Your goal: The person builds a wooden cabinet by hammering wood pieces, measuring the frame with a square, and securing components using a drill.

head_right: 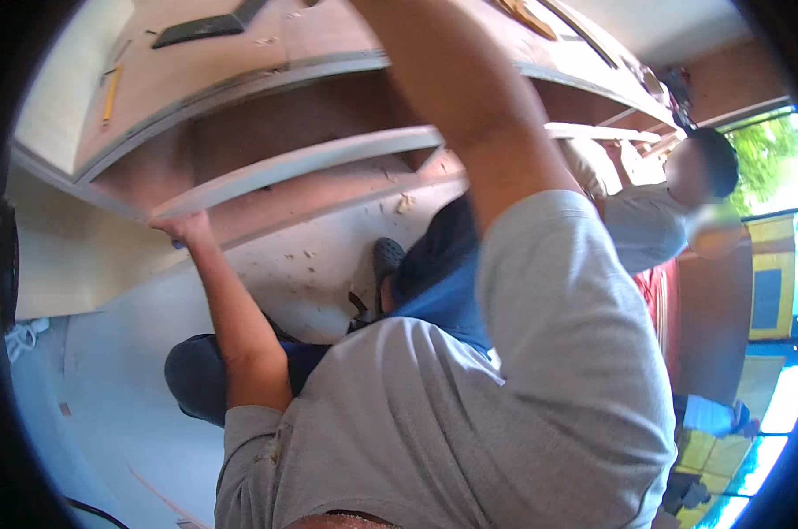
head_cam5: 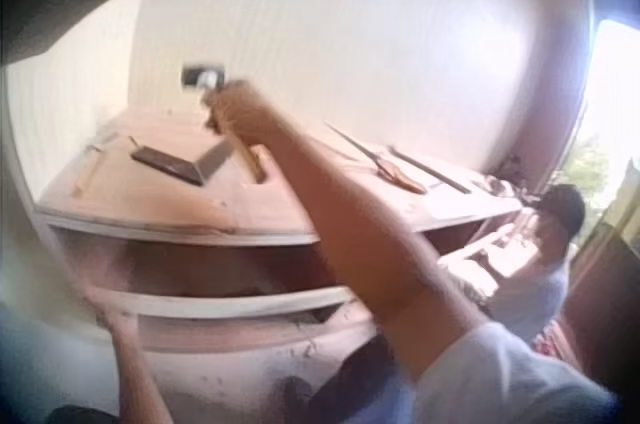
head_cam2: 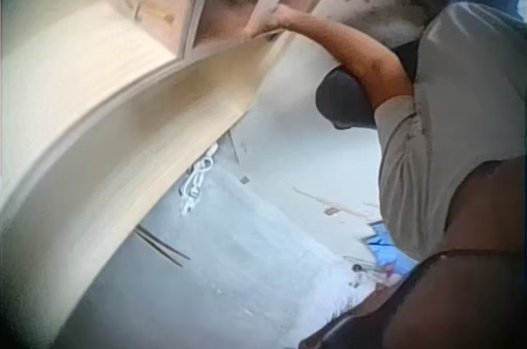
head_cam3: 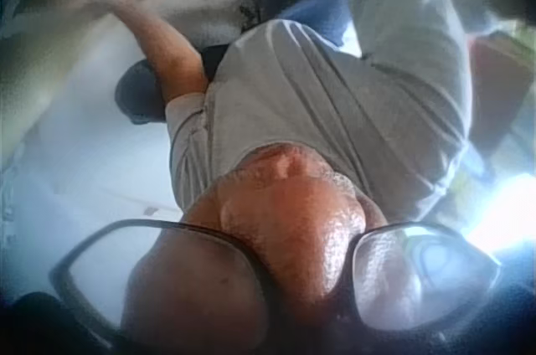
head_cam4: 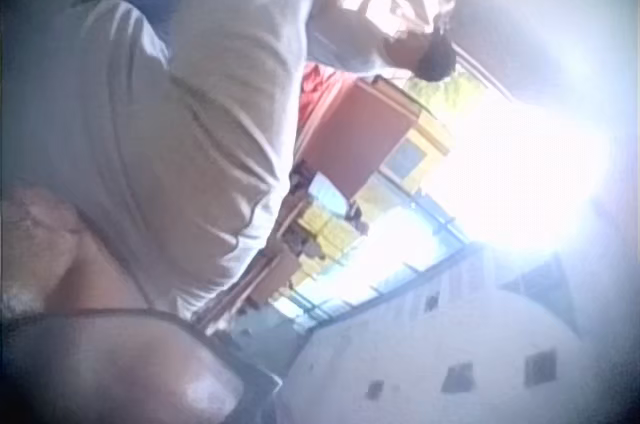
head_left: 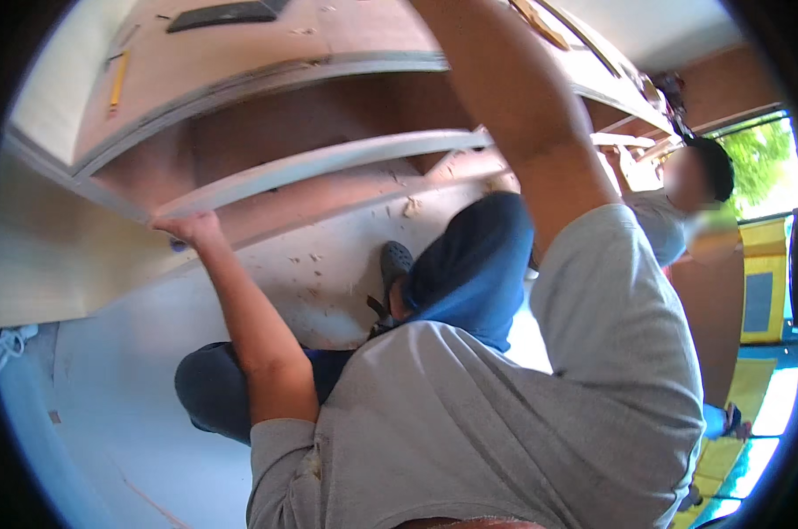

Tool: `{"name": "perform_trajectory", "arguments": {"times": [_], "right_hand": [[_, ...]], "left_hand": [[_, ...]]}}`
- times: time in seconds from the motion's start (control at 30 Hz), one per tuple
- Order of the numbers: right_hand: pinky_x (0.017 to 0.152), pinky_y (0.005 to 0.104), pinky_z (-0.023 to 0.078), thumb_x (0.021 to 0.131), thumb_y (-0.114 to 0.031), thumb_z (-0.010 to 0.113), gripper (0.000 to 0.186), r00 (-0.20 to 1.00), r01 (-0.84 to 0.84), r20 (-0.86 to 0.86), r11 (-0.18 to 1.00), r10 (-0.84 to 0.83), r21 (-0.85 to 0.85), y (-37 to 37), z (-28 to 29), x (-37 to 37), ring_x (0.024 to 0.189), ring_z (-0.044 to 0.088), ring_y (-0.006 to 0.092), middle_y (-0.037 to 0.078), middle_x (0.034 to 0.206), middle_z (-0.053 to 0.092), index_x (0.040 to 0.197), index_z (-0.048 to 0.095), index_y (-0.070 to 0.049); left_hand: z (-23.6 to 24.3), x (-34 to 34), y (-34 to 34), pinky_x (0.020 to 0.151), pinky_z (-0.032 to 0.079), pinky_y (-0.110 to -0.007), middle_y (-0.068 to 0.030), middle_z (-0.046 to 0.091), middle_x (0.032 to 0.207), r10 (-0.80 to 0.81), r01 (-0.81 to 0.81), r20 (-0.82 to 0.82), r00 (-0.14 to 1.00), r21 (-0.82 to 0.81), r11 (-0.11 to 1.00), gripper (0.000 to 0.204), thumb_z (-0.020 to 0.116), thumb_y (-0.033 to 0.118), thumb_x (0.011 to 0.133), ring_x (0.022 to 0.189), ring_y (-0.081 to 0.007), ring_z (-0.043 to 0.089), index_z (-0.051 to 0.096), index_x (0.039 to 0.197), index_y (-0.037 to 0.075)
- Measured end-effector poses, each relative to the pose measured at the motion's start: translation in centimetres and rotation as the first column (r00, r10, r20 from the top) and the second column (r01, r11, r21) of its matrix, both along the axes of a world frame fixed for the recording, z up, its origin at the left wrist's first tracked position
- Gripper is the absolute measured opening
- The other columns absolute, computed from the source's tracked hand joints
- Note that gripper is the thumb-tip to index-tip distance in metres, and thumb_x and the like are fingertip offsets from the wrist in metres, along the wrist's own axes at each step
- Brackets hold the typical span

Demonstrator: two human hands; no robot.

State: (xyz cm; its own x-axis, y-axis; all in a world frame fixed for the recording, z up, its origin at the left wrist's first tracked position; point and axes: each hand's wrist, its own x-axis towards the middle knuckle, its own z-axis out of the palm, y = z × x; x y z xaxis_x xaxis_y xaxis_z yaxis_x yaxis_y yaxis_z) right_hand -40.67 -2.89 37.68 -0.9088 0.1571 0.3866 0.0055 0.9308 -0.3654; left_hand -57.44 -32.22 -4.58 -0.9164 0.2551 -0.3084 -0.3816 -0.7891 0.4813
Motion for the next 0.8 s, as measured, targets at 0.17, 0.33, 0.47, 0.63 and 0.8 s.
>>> {"name": "perform_trajectory", "arguments": {"times": [0.17,0.33,0.47,0.63,0.8], "right_hand": [[0.064,0.0269,0.055,0.096,-0.018,0.063,0.061,0.905,0.319,-0.056,0.761,-0.421,-0.565,-12.8,3.7,24.0,0.071,0.059,0.0153,0.012,0.101,0.059,0.145,0.033,0.004],[0.071,0.037,0.055,0.095,-0.022,0.067,0.025,0.748,0.618,0.442,0.761,-0.495,-0.195,-13.9,-6.1,41.0,0.082,0.067,0.0194,0.008,0.094,0.068,0.115,0.063,-0.006],[0.083,0.045,0.051,0.091,-0.027,0.067,0.027,0.783,0.341,0.376,0.848,-0.495,0.406,-9.1,-16.6,45.9,0.092,0.067,0.0354,0.016,0.101,0.07,0.111,0.066,-0.009],[0.078,0.0481,0.053,0.092,-0.022,0.062,0.019,0.594,0.233,0.67,0.892,-0.446,0.387,-4.7,-22.5,48.7,0.09,0.069,0.0345,0.016,0.096,0.071,0.103,0.069,-0.009],[0.074,0.0466,0.056,0.09,-0.024,0.06,0.019,0.453,0.068,0.769,0.878,-0.45,0.474,-0.1,-22.1,46.3,0.091,0.071,0.0312,0.011,0.093,0.072,0.1,0.067,-0.009]], "left_hand": [[2.4,2.7,0.8,0.122,0.015,-0.048,-0.008,0.019,0.163,-0.074,0.075,0.071,0.995,-0.018,0.997,0.108,0.05,0.084,0.078,0.15,-0.0281,0.015,0.02,0.156,0.014],[1.1,1.9,-0.7,0.121,0.014,-0.056,-0.0094,0.012,0.164,-0.214,0.213,0.008,0.977,0.021,0.977,0.123,0.048,0.093,0.068,0.15,-0.0319,0.012,0.015,0.157,0.016],[0.8,1.1,-1.5,0.119,0.014,-0.062,-0.0118,0.01,0.164,-0.233,0.233,0.008,0.972,-0.007,0.972,0.127,0.042,0.098,0.064,0.15,-0.0361,0.009,0.012,0.158,0.017],[1.3,2.2,-0.2,0.117,0.008,-0.065,-0.0103,0.0,0.166,-0.284,0.284,-0.064,0.957,-0.02,0.959,0.13,0.034,0.1,0.064,0.151,-0.0374,-0.001,0.003,0.159,0.017],[1.2,1.8,-0.2,0.117,0.008,-0.065,-0.0101,-0.001,0.166,-0.269,0.266,-0.032,0.963,-0.066,0.962,0.131,0.035,0.1,0.062,0.151,-0.0374,-0.001,0.003,0.159,0.018]]}}
